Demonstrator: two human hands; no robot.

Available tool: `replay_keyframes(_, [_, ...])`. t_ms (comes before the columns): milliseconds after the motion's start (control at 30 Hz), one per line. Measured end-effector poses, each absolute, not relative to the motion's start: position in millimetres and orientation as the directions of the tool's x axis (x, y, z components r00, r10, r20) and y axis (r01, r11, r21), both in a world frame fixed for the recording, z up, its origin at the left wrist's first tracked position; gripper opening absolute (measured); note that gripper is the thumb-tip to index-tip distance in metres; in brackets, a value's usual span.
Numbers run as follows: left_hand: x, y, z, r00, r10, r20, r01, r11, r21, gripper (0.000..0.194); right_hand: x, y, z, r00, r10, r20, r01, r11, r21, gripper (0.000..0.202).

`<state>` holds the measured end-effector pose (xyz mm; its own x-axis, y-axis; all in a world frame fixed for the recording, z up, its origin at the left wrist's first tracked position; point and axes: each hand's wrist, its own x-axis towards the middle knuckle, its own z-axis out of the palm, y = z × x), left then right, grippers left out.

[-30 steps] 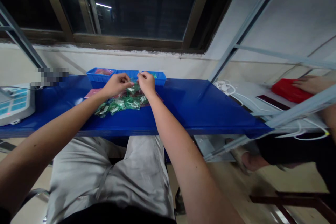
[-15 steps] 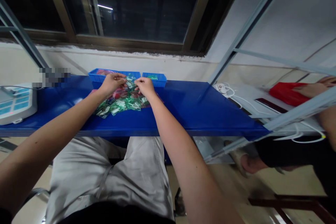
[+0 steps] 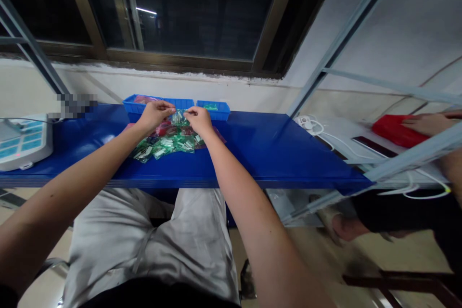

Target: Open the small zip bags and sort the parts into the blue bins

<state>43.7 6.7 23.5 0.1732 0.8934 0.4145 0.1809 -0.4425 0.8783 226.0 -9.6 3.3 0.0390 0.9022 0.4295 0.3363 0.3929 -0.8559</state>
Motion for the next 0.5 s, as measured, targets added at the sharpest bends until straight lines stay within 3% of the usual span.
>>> replay_keyframes(233, [43.7,4.7,22.1,0.226,0.924,0.307,0.175,-0.349,0.921,0.01,226.7,-6.9,4.6,0.12,0.926,0.358,0.248,0.321,-0.914,0.01])
replay_keyframes(367, [43.2,2.4,22.4,0.234,0.918,0.319,0.193,-0.366,0.91,0.011,225.8,-9.2,5.9,0.132,0.932,0.339,0.239,0.302,-0.923,0.01])
replay_keyframes(500, [44.5,-2.0,25.7,0.239,0.915,0.326,0.127,-0.363,0.923,0.01,222.5,-14.6,11.2,0.107,0.968,0.226,0.112,0.214,-0.97,0.013])
